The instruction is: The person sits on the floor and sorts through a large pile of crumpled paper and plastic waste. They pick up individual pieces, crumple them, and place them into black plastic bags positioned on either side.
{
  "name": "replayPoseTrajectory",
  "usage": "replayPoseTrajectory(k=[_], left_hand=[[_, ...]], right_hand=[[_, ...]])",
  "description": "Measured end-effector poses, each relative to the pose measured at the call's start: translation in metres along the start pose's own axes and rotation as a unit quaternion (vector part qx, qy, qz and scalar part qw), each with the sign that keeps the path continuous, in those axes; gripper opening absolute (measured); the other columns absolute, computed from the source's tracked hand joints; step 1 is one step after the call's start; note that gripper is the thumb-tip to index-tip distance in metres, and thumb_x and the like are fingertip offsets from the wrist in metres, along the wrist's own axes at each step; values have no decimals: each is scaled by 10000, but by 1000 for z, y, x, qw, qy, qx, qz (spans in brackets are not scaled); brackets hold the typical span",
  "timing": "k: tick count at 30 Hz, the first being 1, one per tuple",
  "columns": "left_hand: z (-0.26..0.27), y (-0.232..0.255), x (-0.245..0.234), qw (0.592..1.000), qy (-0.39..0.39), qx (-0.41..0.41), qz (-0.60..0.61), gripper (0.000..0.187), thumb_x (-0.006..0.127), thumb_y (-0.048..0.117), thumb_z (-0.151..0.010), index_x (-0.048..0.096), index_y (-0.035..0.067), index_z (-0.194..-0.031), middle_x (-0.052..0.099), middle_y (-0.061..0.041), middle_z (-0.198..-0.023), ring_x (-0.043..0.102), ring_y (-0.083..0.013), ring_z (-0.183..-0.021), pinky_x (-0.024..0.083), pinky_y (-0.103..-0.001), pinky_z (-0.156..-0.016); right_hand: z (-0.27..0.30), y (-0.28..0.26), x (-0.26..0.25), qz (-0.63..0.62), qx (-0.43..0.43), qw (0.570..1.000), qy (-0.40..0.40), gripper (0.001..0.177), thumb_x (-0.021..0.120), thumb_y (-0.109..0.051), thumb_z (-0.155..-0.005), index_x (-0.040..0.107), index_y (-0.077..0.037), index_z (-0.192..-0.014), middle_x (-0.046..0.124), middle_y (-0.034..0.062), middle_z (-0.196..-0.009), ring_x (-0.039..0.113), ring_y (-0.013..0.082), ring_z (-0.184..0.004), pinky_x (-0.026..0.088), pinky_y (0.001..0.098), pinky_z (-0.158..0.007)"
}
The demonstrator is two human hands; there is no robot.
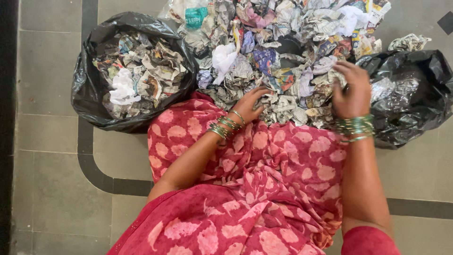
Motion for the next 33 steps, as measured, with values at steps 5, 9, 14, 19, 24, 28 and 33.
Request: replayPoseTrajectory(k=[5, 9, 14, 19, 24, 28, 33], left_hand=[[-4, -23, -1, 992, 51, -83, 75, 468, 669, 152, -893, 604, 106, -1353, 616, -132, -1415, 622, -322, -1285, 510, -400, -1075], [-9, -27, 11, 988, 80, -88, 95, 415, 677, 147, -923, 636, 98, -1333, 662, -122, -1381, 650, -303, -1274, 526, -386, -1063], [-12, -29, 21, 985, 89, -88, 120, 424, 682, 129, -916, 640, 86, -1335, 663, -129, -1376, 666, -280, -1253, 557, -361, -1032], [-14, -26, 20, 981, 78, -101, 147, 408, 668, 118, -915, 641, 79, -1321, 670, -116, -1360, 689, -255, -1218, 591, -338, -991], [-17, -23, 19, 978, 74, -114, 161, 406, 655, 113, -915, 641, 77, -1319, 667, -107, -1353, 698, -255, -1194, 604, -337, -965], [-18, -21, 18, 980, 73, -103, 155, 407, 652, 101, -908, 645, 76, -1314, 672, -101, -1345, 688, -258, -1215, 604, -343, -979], [-16, -19, 17, 980, 69, -106, 152, 389, 655, 113, -904, 650, 76, -1291, 658, -101, -1357, 679, -263, -1213, 607, -336, -961]], right_hand=[[-38, -16, 123, -57, 19, 989, -137, 412, 698, -65, -896, 662, -18, -1304, 568, 200, -1445, 547, 414, -1298, 454, 470, -1085], [-58, 37, 215, 30, 61, 982, -177, 472, 689, -60, -872, 636, 13, -1335, 361, 302, -1593, 445, 499, -1358, 419, 504, -1113], [-64, 100, 272, 134, 113, 959, -224, 451, 676, -60, -791, 680, -35, -1242, 286, 253, -1645, 335, 491, -1450, 409, 561, -1111], [-75, 125, 286, 181, 117, 944, -249, 397, 683, -138, -829, 700, -59, -1217, 331, 191, -1587, 316, 469, -1425, 422, 635, -1023], [-79, 123, 275, 195, 115, 937, -266, 433, 694, -96, -819, 674, -25, -1246, 376, 210, -1541, 393, 472, -1379, 521, 583, -939], [-77, 110, 260, 195, 96, 933, -285, 507, 711, -66, -788, 675, -82, -1293, 369, 225, -1521, 430, 461, -1349, 542, 553, -937], [-78, 101, 251, 183, 126, 927, -301, 517, 718, -74, -793, 665, -94, -1307, 353, 222, -1533, 438, 464, -1359, 541, 560, -936]])
Point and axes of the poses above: each hand's wrist, its own z-axis away from the middle knuckle, its own x-axis out of the palm, y = z × x, the point moved 2 cm from there along -z, towards the middle knuckle
